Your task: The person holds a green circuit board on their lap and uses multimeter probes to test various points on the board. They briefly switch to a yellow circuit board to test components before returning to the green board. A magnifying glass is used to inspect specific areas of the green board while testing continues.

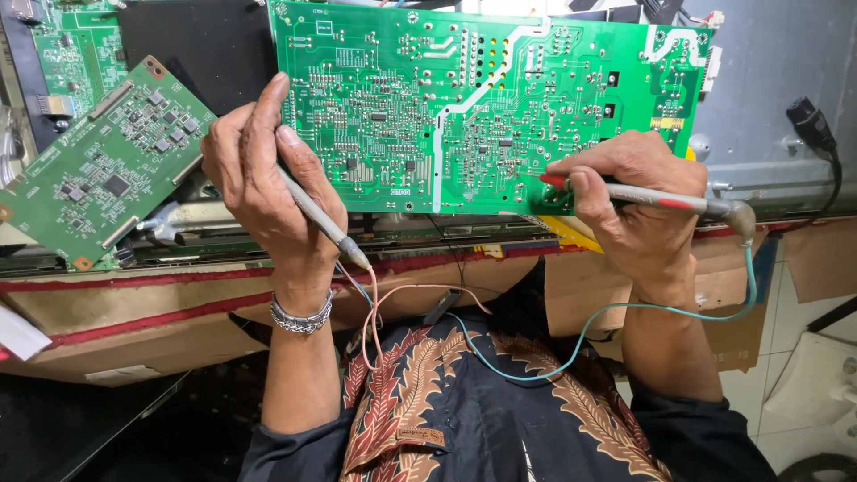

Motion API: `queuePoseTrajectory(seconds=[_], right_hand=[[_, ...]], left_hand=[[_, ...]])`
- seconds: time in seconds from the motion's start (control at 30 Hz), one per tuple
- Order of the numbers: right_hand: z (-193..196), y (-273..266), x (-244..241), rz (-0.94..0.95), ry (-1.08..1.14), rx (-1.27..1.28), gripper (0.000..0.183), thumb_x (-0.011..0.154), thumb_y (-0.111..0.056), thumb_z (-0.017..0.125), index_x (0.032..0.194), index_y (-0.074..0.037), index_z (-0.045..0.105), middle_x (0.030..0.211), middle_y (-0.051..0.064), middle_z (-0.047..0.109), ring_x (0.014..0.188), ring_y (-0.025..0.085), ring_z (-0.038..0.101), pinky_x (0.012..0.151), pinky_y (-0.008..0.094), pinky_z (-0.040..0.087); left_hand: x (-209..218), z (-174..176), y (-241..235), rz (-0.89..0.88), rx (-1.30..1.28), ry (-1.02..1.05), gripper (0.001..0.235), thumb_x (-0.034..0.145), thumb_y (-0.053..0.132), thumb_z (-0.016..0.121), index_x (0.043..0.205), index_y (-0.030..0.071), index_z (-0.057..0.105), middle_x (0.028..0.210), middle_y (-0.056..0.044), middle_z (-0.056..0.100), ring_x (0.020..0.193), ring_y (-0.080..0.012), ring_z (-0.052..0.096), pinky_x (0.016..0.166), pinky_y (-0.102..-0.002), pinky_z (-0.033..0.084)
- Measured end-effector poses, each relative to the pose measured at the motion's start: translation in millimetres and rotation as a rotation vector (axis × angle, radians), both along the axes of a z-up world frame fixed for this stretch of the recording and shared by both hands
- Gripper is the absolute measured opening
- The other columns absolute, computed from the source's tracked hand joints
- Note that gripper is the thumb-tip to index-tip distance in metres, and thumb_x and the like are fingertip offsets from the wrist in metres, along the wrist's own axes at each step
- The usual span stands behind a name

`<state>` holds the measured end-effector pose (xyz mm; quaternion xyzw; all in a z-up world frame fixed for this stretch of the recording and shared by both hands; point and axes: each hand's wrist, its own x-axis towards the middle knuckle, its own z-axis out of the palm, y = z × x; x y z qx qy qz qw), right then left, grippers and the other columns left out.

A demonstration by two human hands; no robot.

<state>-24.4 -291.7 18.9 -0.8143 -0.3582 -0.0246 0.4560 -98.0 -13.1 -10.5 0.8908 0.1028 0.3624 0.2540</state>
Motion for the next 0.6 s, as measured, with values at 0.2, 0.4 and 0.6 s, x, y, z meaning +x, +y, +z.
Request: queuePoseTrajectory(seconds=[0.2,0.4,0.6], right_hand=[[-1.1,0.2,1.3,-0.032,-0.019,-0.036,0.030,0.108,-0.010,0.056,0.092,0.003,0.076,0.084,0.012,0.075,0.076,0.027,0.074,0.071,0.038,0.053],[-2.1,0.6,2.7,-0.006,0.034,-0.008,0.033,0.107,-0.013,0.055,0.091,0.006,0.076,0.082,0.014,0.074,0.072,0.028,0.073,0.063,0.035,0.052],[-1.5,-0.1,2.2,0.010,0.046,-0.009,0.029,0.106,-0.010,0.056,0.091,0.005,0.076,0.082,0.013,0.074,0.071,0.027,0.071,0.064,0.036,0.050]], left_hand=[[0.2,1.3,-0.1,0.002,-0.012,0.006,0.035,0.116,0.015,0.037,0.131,0.001,0.065,0.111,-0.016,0.059,0.098,-0.0309,0.056,0.097,-0.048,0.045],[0.4,1.2,-0.6,0.002,-0.009,0.001,0.034,0.115,0.014,0.037,0.130,0.000,0.065,0.111,-0.016,0.059,0.099,-0.0307,0.057,0.096,-0.048,0.046],[0.1,0.9,-1.3,0.010,-0.004,0.013,0.034,0.115,0.014,0.038,0.131,0.000,0.064,0.111,-0.016,0.058,0.099,-0.0311,0.057,0.096,-0.048,0.045]])
